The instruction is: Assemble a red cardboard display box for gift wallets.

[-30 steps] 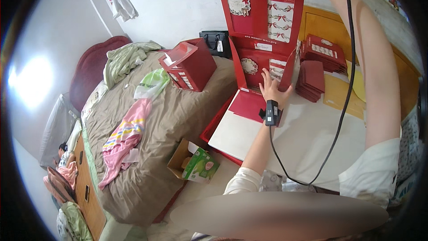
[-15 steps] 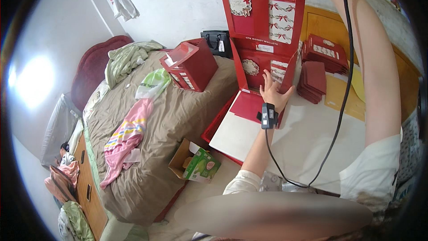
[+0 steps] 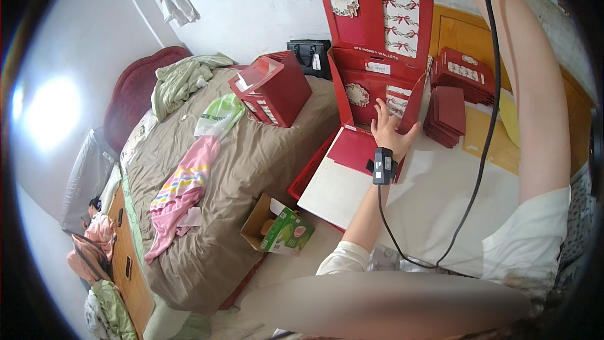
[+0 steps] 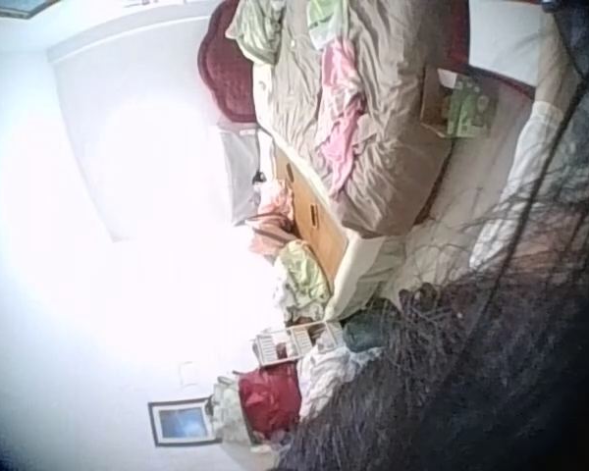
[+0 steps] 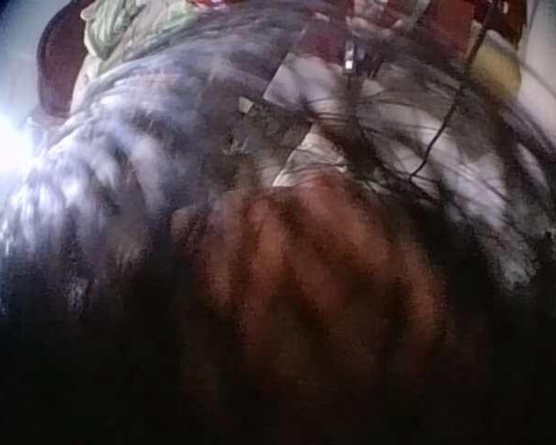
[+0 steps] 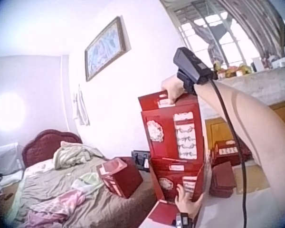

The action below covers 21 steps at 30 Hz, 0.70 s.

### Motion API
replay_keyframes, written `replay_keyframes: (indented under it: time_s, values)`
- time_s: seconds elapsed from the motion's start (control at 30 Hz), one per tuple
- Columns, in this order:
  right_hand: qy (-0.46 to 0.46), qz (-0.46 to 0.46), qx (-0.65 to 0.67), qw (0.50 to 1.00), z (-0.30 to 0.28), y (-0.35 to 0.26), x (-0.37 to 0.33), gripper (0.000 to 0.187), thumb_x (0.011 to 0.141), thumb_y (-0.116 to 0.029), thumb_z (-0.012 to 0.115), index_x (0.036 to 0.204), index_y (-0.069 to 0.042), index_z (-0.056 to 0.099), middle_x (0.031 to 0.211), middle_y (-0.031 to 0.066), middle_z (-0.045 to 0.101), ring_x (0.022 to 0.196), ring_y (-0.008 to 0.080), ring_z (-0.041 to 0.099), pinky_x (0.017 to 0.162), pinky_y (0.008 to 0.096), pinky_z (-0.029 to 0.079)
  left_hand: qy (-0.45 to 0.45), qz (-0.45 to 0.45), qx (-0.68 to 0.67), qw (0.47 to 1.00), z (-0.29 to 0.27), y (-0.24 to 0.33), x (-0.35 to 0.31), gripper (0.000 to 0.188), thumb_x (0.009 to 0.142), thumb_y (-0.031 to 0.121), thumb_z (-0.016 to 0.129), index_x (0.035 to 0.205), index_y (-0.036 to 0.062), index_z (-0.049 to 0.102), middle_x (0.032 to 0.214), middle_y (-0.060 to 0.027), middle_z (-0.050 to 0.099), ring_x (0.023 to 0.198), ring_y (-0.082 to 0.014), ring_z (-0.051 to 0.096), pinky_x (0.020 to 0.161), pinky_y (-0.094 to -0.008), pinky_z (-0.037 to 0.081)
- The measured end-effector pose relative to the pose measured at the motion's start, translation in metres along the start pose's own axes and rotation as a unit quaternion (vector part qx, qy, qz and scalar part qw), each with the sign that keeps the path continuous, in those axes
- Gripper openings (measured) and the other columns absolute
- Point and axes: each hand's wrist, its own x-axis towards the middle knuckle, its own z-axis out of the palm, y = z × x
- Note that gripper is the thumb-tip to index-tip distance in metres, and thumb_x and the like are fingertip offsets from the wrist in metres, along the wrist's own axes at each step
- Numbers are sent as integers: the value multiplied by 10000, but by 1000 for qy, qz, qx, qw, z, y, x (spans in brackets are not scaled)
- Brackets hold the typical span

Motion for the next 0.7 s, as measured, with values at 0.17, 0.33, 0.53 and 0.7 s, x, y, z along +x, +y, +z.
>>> replay_keyframes:
  time_s: [0.17, 0.33, 0.53, 0.7]
  values:
    - [-13, -27, 1, 1000, 1, 1, 2, 458, 599, -291, 788, 984, -72, 669, 876, 151, 680, 812, 259, 650, 702, 381, 508, -6, -12, -3, 1000, -1, 5, 3, 454, 644, 316, 799, 641, 14, 461, 1447, -276, 253, 1320, -441, 288, 949, -578, 307]
    - [-21, -31, 4, 999, 6, 4, 6, 460, 600, -298, 783, 979, -65, 667, 877, 154, 680, 811, 262, 650, 702, 382, 508, -6, -13, -10, 1000, -1, 7, 4, 452, 647, 318, 798, 656, 13, 464, 1455, -264, 248, 1326, -439, 278, 958, -593, 290]
    - [-27, -36, 9, 999, 14, 5, 13, 462, 602, -307, 777, 974, -57, 665, 878, 158, 679, 809, 266, 650, 701, 383, 508, -24, -33, -29, 999, -1, 6, 6, 393, 645, 320, 785, 691, 9, 551, 1462, -256, 240, 1353, -409, 239, 1001, -594, 242]
    - [-38, -41, 23, 998, 24, 6, 23, 465, 603, -315, 773, 969, -50, 664, 879, 161, 678, 808, 268, 649, 700, 383, 507, -15, -15, -21, 1000, -1, 6, 7, 451, 642, 323, 799, 656, 17, 467, 1446, -284, 249, 1338, -442, 252, 963, -616, 276]
